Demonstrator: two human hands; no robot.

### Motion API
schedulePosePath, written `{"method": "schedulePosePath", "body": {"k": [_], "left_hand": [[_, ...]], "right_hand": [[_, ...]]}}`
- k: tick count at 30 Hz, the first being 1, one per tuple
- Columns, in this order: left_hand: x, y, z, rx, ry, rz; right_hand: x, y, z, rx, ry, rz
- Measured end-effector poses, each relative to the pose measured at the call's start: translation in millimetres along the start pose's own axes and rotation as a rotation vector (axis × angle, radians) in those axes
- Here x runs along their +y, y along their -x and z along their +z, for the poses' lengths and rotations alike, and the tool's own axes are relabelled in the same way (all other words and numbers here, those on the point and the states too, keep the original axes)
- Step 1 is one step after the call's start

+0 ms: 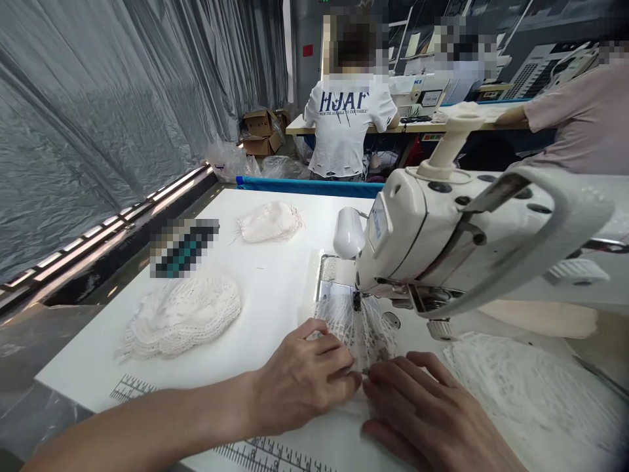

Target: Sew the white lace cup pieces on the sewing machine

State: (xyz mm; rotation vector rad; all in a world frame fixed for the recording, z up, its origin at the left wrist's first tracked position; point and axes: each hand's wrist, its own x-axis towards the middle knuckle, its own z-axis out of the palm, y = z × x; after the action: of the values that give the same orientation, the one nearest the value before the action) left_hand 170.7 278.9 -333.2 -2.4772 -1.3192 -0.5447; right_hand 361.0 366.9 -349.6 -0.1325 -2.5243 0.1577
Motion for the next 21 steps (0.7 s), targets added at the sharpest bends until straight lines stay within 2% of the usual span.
{"method": "schedulePosePath", "body": {"k": [4, 7, 9, 13, 21], "left_hand": [[-3, -1, 3.1, -0.006, 0.013, -0.033], [-9, -4, 8.9, 0.011, 0.005, -0.056], [-14, -7, 13.2, 0.009, -0.019, -0.061], [-22, -14, 20.1, 0.018, -0.084, -0.075], [-34, -26, 20.2, -0.02, -0.156, -0.094]], "right_hand": [[4, 2, 10, 0.112, -0.02, 0.022], [13, 4, 16, 0.164, 0.075, 0.031], [20, 4, 15, 0.143, 0.199, 0.009], [37, -2, 5, 0.016, 0.403, -0.067], [54, -7, 8, 0.011, 0.474, -0.05]]}}
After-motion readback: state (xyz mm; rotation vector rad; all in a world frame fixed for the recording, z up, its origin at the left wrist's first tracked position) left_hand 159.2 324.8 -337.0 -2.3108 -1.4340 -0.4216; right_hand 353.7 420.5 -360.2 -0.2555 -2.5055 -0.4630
